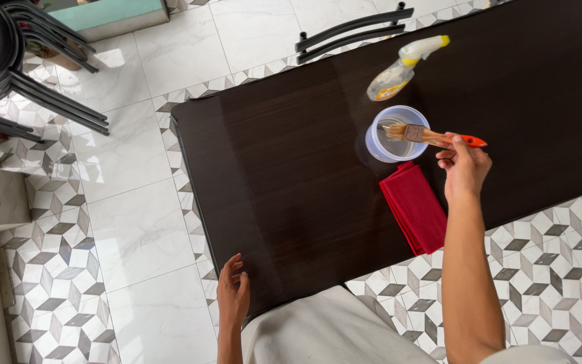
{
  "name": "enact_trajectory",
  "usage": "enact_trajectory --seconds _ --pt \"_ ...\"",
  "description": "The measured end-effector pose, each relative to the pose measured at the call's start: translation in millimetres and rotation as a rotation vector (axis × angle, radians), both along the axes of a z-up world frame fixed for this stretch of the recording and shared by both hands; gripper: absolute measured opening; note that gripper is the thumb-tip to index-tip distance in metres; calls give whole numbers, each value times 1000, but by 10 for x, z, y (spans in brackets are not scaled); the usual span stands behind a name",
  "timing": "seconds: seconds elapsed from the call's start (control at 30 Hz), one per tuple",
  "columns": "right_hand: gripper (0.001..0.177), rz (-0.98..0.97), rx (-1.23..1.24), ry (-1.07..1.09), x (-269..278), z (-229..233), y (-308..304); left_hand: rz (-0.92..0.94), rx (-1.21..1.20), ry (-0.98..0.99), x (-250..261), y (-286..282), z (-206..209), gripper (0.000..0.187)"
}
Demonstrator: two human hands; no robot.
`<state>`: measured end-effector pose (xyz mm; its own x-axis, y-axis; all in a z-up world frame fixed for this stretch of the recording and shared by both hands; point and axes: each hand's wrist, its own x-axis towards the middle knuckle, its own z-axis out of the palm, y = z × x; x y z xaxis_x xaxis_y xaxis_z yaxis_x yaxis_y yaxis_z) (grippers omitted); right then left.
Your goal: The person scrubs a dark wooden table with a small brush and liquid from a container, then wipes the surface with a red cloth. The person repeats the scrubbing and wiping cycle across different sections of the table.
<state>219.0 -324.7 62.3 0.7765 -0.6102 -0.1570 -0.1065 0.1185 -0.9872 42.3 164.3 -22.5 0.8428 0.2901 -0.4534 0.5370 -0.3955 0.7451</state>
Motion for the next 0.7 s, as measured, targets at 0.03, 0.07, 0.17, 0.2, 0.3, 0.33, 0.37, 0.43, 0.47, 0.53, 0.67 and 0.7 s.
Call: enact_trajectory --seconds 0.03,0.07,0.17,0.2,0.3,0.33,0.37,0.43,0.47,0.53,0.67,0.7 --pt "18 -2 65 -32 3 20 70 6 -2 -2 31 63 -5 44" --pt "17 13 85 -50 24 31 168 5 11 -23 77 125 -14 43" --pt "15 71 135 -74 87 89 542 17 41 -43 253 346 -38 42" --pt "15 101 141 -71 138 90 710 30 43 -31 350 418 -60 42" --pt "14 216 127 -62 423 54 1325 15 118 -195 657 601 -127 42" --pt "14 256 116 -59 552 29 1551 -4 156 -282 788 659 -153 42" --pt "16 298 105 -47 661 -36 1791 30 117 -265 899 714 -212 42" --pt "20 378 82 -22 954 -196 2287 97 38 -231 1138 783 -348 43" --pt "21 389 85 -6 1095 -273 2531 109 25 -191 1258 802 -414 42" --pt "24 416 66 26 1413 -447 3042 133 -1 -116 1480 842 -559 41" --pt "27 442 33 83 2039 -730 3880 191 -127 -189 1809 987 -792 37" --pt "27 453 18 94 2170 -778 4035 207 -215 -151 1844 1033 -818 38"
